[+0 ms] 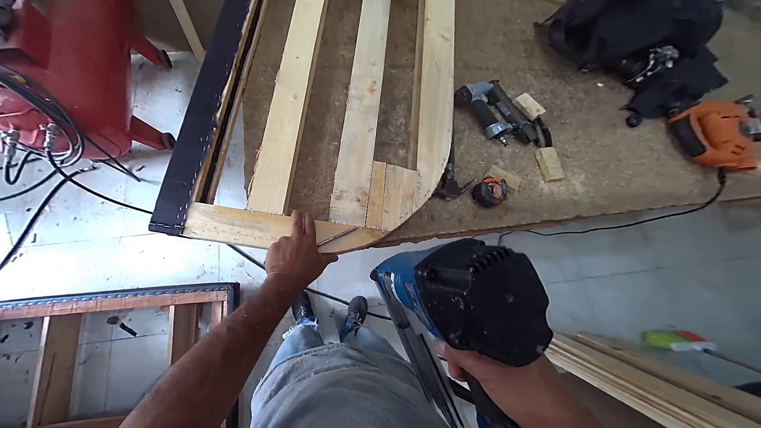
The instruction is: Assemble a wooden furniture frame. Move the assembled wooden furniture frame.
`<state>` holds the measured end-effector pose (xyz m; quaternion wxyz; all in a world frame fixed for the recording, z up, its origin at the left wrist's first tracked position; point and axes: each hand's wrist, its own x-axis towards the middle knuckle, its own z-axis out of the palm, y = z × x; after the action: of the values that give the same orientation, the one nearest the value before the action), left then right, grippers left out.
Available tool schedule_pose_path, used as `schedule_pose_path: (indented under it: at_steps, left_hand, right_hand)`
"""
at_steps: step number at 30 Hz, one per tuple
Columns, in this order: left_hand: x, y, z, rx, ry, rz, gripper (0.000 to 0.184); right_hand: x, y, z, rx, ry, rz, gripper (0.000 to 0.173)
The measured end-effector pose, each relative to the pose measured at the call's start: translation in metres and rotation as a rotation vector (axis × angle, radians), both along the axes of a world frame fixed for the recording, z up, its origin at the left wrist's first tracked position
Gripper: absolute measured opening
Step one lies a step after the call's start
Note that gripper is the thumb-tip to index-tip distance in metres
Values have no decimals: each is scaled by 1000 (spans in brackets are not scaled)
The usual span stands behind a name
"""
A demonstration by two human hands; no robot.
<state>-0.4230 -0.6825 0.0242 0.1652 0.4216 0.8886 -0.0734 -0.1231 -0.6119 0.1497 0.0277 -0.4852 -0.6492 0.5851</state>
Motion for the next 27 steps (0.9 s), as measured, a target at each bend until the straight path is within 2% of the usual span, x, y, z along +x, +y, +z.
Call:
schedule_pose_path:
  at_steps: [5,9,12,27]
  left_hand:
    - [0,8,1,-15,11,-47,109]
    - [-3,10,3,-60,57,-97,106]
    - [-6,11,-1,-9,122,-137,103]
    - [-15,14,11,-22,-18,-171,96]
  right_hand:
    - [-43,18,6,-39,72,13,26]
    - [-58,29,11,-95,57,32,21]
    - [-67,38,18,-128,42,55,21]
    - [-114,8,42,-82,-67,11,15]
